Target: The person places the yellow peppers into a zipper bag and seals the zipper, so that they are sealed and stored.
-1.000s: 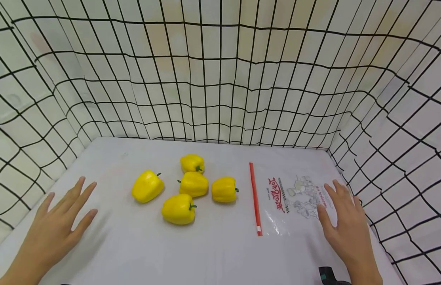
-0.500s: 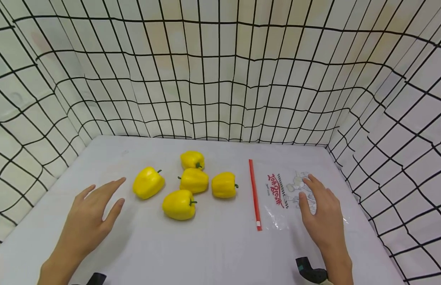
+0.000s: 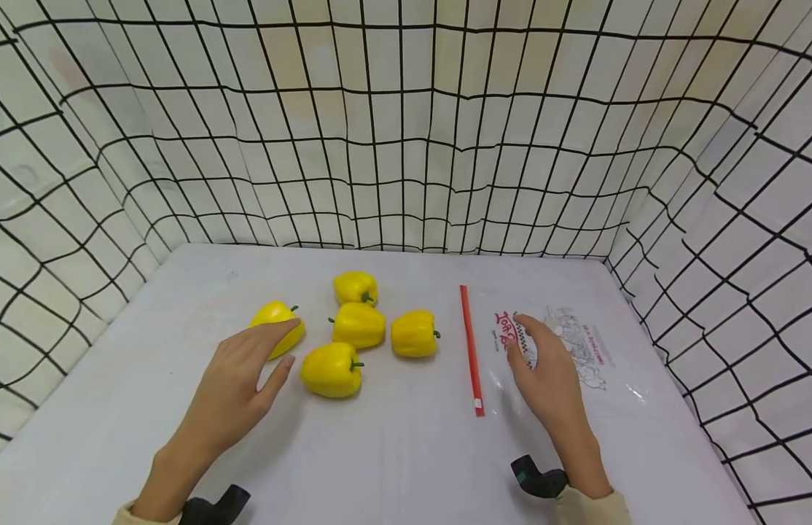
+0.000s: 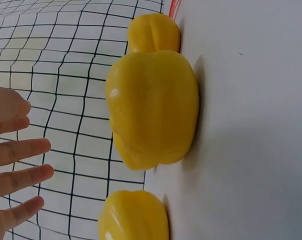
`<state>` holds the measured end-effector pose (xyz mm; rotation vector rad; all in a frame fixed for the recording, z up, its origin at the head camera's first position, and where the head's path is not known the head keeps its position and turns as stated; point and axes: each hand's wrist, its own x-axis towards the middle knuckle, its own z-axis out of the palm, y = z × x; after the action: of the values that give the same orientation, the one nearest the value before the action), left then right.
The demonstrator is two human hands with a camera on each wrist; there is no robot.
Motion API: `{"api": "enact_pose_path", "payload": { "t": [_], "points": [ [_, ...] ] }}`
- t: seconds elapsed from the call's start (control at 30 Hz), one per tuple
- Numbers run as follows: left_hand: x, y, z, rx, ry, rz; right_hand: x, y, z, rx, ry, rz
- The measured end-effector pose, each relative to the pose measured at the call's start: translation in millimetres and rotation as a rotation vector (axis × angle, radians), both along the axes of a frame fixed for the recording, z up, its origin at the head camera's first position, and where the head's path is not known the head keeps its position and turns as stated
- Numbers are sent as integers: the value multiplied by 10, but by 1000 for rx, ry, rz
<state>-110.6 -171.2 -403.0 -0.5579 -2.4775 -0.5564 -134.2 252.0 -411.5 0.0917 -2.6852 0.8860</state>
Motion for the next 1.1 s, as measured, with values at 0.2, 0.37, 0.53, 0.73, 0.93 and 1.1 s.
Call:
{"api": "enact_pose_path", "payload": {
  "t": [0.2, 0.37, 0.53, 0.73, 0.93, 1.1],
  "points": [
    [-128, 155, 35, -10, -19, -60, -85, -84, -68, -54, -73, 17],
    [-204, 332, 21, -14, -71, -92, -124, -135, -155, -107, -123, 22],
    [-289, 537, -24, -26, -158, -117, -148, -186, -290, -197, -204, 22],
    [-404, 787, -31, -31, -271, -145, -189, -229, -427, -235, -228, 39],
    [-485, 975, -8, -32, -345, -167, -208, -259, -506, -219, -234, 44],
    [-557, 1138, -6, -46, -392, -164, -202, -282, -589, -174, -246, 20]
  ]
}}
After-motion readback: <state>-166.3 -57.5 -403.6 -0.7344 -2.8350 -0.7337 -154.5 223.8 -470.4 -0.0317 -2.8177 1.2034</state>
